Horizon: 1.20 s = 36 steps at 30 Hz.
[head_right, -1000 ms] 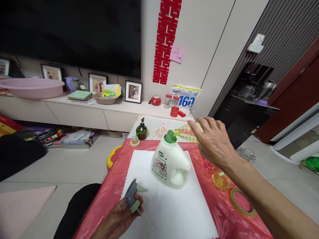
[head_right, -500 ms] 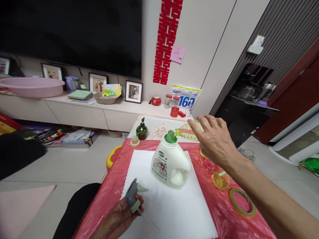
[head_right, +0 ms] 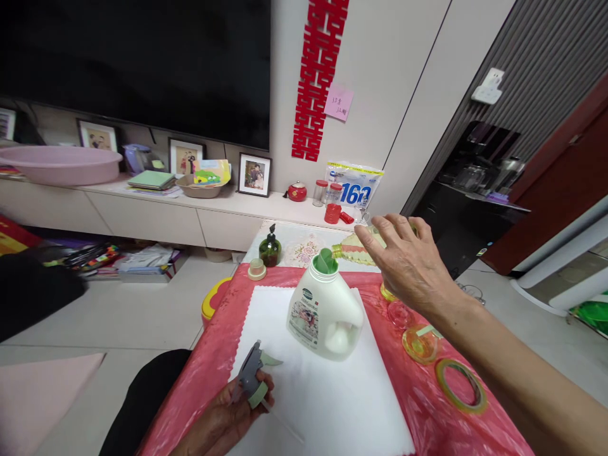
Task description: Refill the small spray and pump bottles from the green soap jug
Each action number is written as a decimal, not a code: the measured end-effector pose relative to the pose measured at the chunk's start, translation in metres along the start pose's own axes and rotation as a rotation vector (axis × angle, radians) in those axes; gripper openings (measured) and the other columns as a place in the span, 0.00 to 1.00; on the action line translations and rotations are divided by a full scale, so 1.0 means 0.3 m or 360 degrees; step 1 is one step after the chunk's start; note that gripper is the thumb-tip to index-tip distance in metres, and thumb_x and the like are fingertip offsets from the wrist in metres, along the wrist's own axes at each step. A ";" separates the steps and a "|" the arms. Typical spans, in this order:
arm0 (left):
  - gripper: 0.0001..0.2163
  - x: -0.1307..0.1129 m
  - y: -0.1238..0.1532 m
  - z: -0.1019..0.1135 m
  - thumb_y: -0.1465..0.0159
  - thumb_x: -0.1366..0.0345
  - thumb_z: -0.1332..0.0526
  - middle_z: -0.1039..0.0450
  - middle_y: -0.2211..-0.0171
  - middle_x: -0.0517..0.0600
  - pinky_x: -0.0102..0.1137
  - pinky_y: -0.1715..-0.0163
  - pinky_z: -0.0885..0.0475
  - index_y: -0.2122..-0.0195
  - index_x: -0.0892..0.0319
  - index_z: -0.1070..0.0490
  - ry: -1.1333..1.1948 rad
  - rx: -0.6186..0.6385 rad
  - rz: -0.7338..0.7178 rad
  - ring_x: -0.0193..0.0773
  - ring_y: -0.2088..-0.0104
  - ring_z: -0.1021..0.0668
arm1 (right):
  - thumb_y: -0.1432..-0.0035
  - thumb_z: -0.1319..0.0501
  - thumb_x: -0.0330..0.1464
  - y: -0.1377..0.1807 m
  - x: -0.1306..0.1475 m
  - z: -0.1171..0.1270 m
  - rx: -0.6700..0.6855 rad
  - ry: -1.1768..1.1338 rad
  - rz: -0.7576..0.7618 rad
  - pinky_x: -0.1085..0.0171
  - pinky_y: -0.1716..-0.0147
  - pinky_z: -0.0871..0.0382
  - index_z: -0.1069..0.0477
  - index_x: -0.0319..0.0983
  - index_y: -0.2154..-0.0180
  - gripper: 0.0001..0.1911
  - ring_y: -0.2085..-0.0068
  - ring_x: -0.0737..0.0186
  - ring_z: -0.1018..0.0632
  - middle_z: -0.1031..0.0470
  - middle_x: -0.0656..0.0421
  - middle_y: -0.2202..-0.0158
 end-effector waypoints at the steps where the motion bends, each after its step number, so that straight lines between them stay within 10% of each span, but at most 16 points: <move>1: 0.17 0.002 0.000 0.002 0.48 0.62 0.23 0.22 0.56 0.51 0.36 0.51 0.33 0.57 0.54 0.20 0.0001 0.0009 -0.0002 0.38 0.58 0.22 | 0.46 0.43 0.21 -0.002 0.000 0.002 0.0006 0.0007 0.0003 0.52 0.52 0.42 0.37 0.40 0.41 0.31 0.45 0.47 0.32 0.31 0.49 0.44; 36: 0.17 -0.002 0.006 -0.011 0.48 0.58 0.23 0.21 0.57 0.49 0.34 0.52 0.31 0.58 0.52 0.19 -0.0035 0.0003 0.0014 0.37 0.59 0.21 | 0.35 0.47 0.23 -0.067 0.004 0.055 -0.0067 0.0150 0.0371 0.45 0.45 0.40 0.34 0.39 0.46 0.18 0.43 0.47 0.31 0.31 0.46 0.43</move>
Point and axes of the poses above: each hand's wrist, its own y-axis away from the middle knuckle, its own z-axis out of the back of the hand, x = y × z, the point moved 1 cm from there along -y, towards the middle knuckle
